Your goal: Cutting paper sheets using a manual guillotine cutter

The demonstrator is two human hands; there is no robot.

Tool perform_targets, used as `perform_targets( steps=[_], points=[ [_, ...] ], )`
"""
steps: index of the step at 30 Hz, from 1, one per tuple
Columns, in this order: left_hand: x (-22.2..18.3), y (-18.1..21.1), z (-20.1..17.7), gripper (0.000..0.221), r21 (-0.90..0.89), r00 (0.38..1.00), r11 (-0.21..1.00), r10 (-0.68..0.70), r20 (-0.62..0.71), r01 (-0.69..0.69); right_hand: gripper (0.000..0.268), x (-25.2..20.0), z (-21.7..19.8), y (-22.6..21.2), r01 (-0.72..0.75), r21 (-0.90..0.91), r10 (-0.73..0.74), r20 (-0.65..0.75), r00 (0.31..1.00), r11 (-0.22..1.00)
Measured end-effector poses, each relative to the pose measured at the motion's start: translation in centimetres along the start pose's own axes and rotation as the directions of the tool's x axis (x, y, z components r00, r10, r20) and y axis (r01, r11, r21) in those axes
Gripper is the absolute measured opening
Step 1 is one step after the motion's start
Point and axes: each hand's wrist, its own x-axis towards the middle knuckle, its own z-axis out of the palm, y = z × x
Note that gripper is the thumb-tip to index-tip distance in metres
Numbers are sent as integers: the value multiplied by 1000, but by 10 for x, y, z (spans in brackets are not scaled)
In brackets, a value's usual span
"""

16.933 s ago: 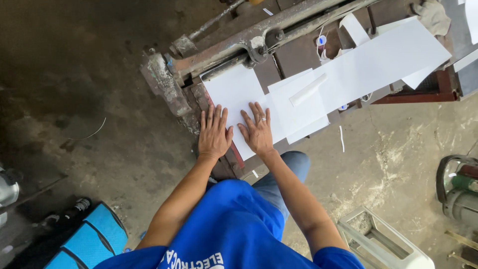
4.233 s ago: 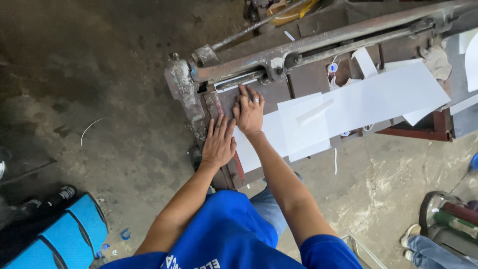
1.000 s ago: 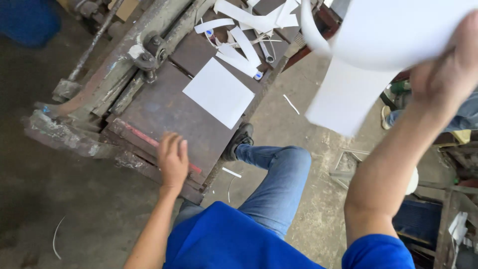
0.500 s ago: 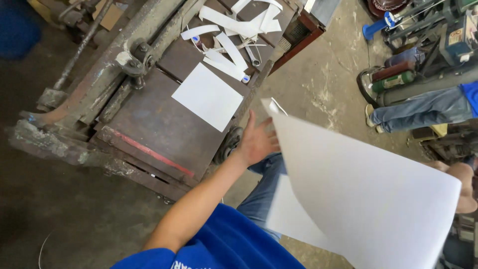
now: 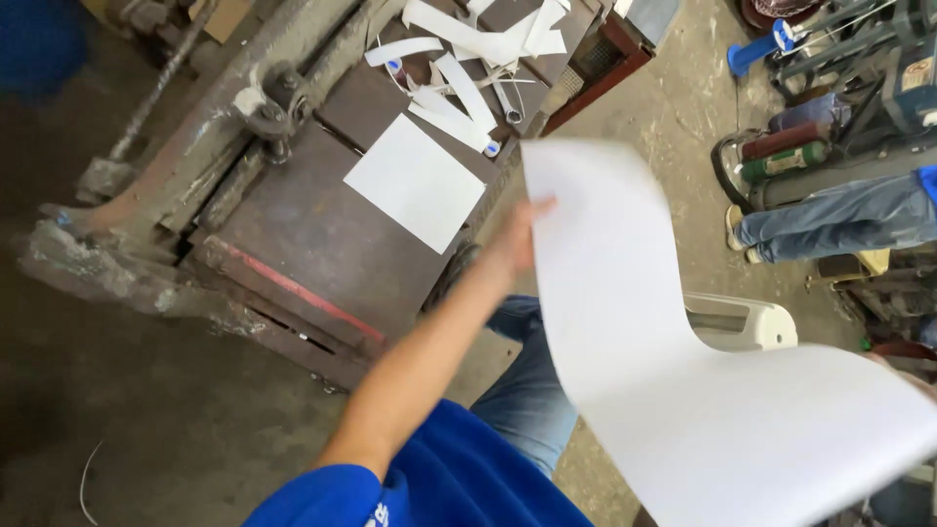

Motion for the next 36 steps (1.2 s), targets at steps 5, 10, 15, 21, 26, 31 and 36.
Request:
perform_targets(
  steps=[5,10,15,21,26,31,36],
  points=[
    [-118,206,77,33,420,677,545,675,295,-726,53,35,30,241,-50,53,52,-29,998,997],
    [-306,262,122,39,540,148,-367,709,689,-757,16,44,145,434,-325,-478,470,219,855,816],
    [-330,194,37,23,877,491,-68,807,329,-477,25,-13,140,522,-310,-802,792,297,534,510],
    [-251,123,-117,19,924,418,254,901,-119,-285,37,-15,132,560,24,-958,689,221,690,284],
    [-200,117,-195,29,876,274,367,918,-287,-311,33,66,268,446,44,-826,308,259,916,562],
    [-184,126,-209,44,465,419,679,725,-546,-569,63,97,320,451,-57,-739,238,142,961,671],
    [-220,157,-198,67,932,133,267,962,-240,-246,51,97,325,484,249,-870,104,320,942,425]
  ],
)
